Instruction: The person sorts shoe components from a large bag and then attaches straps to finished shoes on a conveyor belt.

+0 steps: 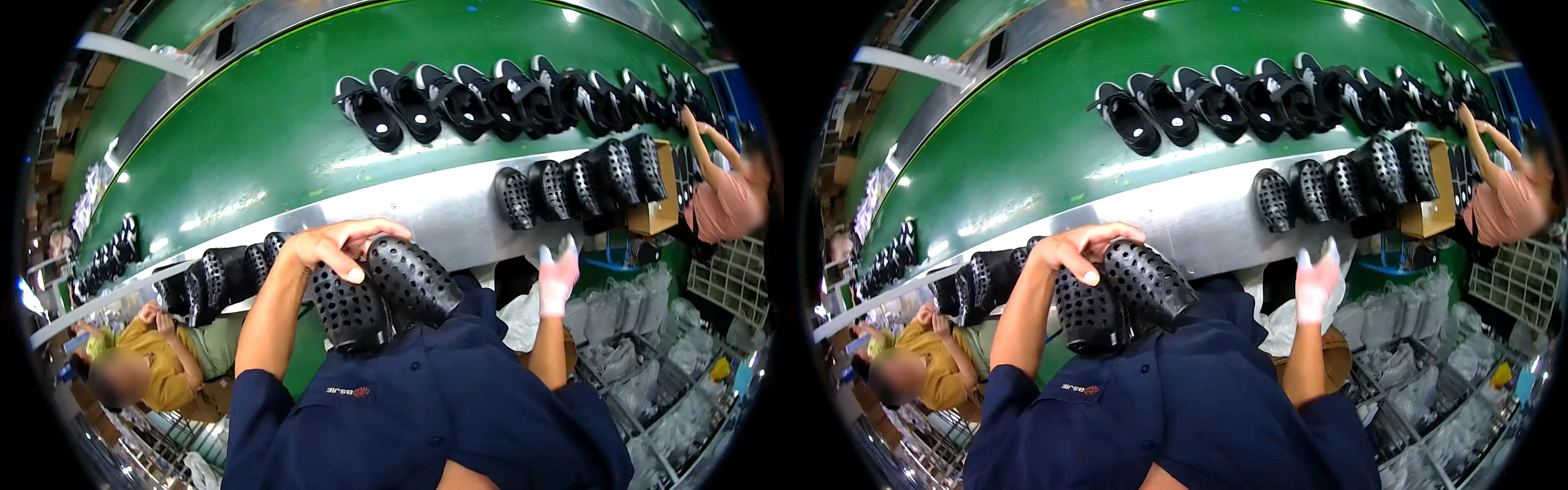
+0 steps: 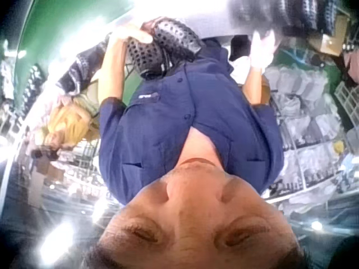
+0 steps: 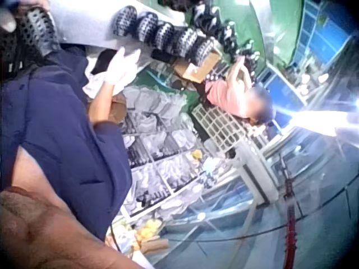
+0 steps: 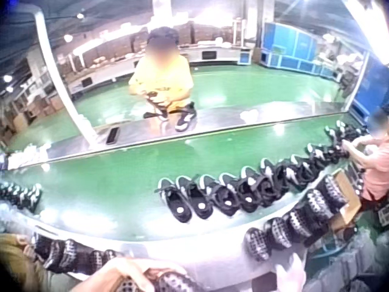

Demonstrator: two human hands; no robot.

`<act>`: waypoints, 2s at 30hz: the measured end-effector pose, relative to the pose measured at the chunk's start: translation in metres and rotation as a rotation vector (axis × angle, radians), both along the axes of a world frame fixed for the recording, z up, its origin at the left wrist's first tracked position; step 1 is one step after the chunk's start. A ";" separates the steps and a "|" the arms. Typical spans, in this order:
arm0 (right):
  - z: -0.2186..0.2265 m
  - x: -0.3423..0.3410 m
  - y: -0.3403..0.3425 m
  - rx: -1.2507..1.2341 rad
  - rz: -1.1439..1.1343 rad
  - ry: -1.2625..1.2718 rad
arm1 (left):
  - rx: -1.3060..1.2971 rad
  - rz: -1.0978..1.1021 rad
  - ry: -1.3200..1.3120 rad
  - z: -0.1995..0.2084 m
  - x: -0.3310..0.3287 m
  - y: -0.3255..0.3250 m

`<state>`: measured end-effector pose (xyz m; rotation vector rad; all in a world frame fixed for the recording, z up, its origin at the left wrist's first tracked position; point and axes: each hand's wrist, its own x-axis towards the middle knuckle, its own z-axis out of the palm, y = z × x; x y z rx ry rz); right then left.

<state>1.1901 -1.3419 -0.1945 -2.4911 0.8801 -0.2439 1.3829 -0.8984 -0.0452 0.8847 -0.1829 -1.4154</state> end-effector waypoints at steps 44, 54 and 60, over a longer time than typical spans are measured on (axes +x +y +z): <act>0.042 0.090 0.169 0.626 0.544 -0.148 | 1.022 1.017 -1.134 -0.135 -0.048 -0.006; 0.131 0.124 0.274 0.340 1.313 -0.408 | 0.119 1.670 -0.232 0.010 -0.111 -0.040; 0.134 0.168 0.355 0.945 1.400 0.342 | 0.790 1.562 -0.603 -0.012 -0.161 0.086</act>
